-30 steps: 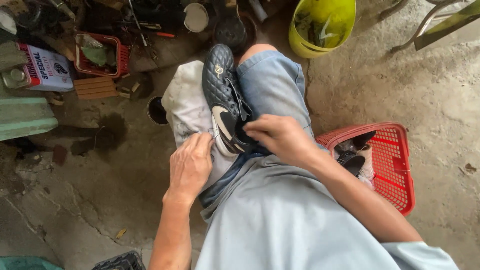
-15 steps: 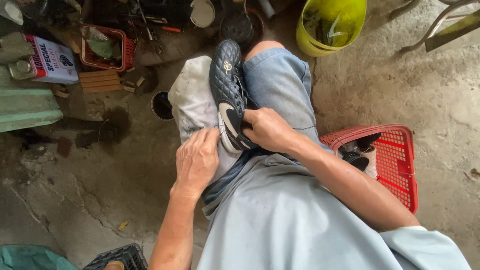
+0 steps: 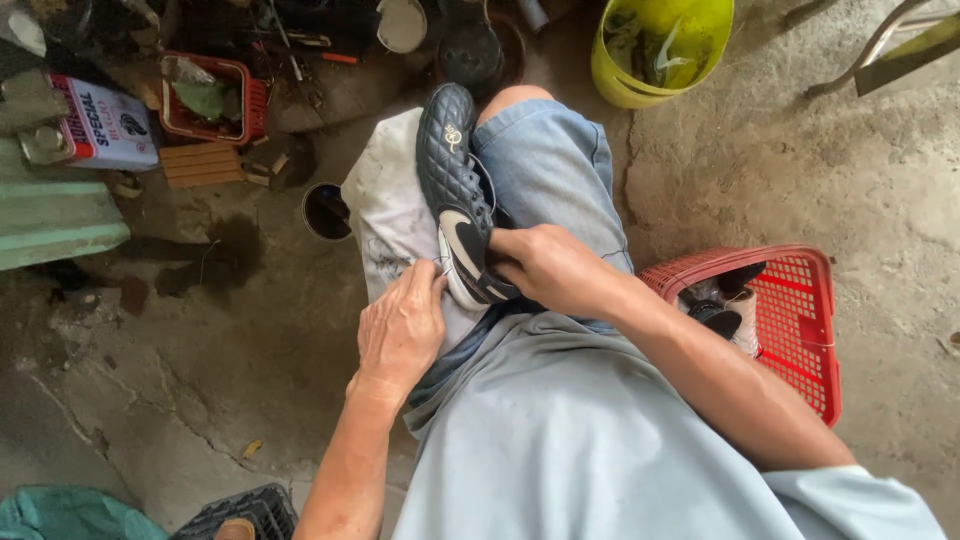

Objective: Hand-stitching the sole of a black and white sneaker using a needle and thread in a repair shop.

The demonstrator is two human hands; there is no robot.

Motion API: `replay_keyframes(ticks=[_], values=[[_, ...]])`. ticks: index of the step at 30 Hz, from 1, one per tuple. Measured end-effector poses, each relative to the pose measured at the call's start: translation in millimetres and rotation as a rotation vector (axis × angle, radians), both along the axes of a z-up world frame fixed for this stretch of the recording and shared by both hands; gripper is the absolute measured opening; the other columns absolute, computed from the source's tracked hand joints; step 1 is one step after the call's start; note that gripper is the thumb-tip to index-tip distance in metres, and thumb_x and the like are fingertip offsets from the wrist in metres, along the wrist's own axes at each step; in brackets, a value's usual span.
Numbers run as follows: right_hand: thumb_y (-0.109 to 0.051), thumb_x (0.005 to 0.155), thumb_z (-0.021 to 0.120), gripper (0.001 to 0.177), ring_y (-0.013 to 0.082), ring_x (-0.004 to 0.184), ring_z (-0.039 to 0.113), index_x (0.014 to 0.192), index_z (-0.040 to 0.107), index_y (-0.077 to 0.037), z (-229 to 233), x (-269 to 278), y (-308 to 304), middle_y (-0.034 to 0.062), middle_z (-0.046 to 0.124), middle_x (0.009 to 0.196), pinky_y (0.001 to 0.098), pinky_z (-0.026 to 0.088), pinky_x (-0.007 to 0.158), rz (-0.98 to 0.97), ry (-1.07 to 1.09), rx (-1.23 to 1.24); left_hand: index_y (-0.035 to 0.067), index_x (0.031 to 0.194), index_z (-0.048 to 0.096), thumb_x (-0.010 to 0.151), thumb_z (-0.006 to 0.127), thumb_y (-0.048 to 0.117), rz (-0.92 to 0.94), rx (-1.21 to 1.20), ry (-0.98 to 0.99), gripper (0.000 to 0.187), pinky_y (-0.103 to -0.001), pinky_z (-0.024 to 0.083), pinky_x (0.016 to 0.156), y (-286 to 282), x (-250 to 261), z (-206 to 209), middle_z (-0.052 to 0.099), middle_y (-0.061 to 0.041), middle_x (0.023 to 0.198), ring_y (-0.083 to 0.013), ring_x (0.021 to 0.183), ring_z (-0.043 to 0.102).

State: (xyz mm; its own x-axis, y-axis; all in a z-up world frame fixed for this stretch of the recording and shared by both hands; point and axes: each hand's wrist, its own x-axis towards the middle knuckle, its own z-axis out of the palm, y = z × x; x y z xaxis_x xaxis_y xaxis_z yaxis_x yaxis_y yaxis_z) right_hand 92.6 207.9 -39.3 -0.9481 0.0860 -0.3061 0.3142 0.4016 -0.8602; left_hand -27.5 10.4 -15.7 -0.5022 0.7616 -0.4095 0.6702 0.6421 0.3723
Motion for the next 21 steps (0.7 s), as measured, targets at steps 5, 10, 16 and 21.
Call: replay_keyframes(ticks=[5,10,16,21], values=[[-0.003,0.099,0.055,0.015,0.0256,0.081,0.066,0.105,0.068,-0.007,-13.9,11.4,-13.2,0.0075,0.065,0.084,0.0356,0.057,0.068,-0.071,0.103,0.176,0.017,0.1,0.053,0.108,0.046,0.042,-0.039,0.007,-0.064,0.027,-0.052,0.056,0.069,-2.1,-9.9,4.8,0.066,-0.013,0.089,-0.0379,0.091,0.071],[-0.004,0.099,0.055,0.015,0.0237,0.078,0.064,0.104,0.069,-0.01,-20.0,10.9,-13.4,0.0065,0.061,0.081,0.0322,0.054,0.066,-0.072,0.119,0.132,0.019,0.097,0.053,0.106,0.047,0.051,-0.095,-0.079,0.012,0.034,-0.051,0.057,0.069,-0.1,-14.3,13.6,0.066,-0.011,0.087,-0.0354,0.087,0.072],[-0.007,0.098,0.06,0.019,0.0214,0.077,0.065,0.11,0.074,-0.012,-22.0,7.9,-11.0,0.0056,0.063,0.086,0.0314,0.054,0.065,-0.173,0.123,-0.004,0.012,0.083,0.07,0.087,0.053,0.085,0.088,-0.319,0.151,0.075,-0.049,0.057,0.069,-13.8,-26.8,52.9,0.075,-0.017,0.077,-0.0378,0.08,0.077],[-0.021,0.096,0.061,0.019,0.0309,0.075,0.06,0.084,0.06,-0.007,-25.5,8.5,-18.9,0.009,0.059,0.082,0.0464,0.049,0.063,-0.103,0.143,0.325,0.021,0.068,0.05,0.073,0.041,0.095,0.247,-0.504,0.206,0.075,-0.028,0.044,0.059,-101.2,-42.5,18.6,0.052,0.007,0.051,-0.0118,0.049,0.052]])
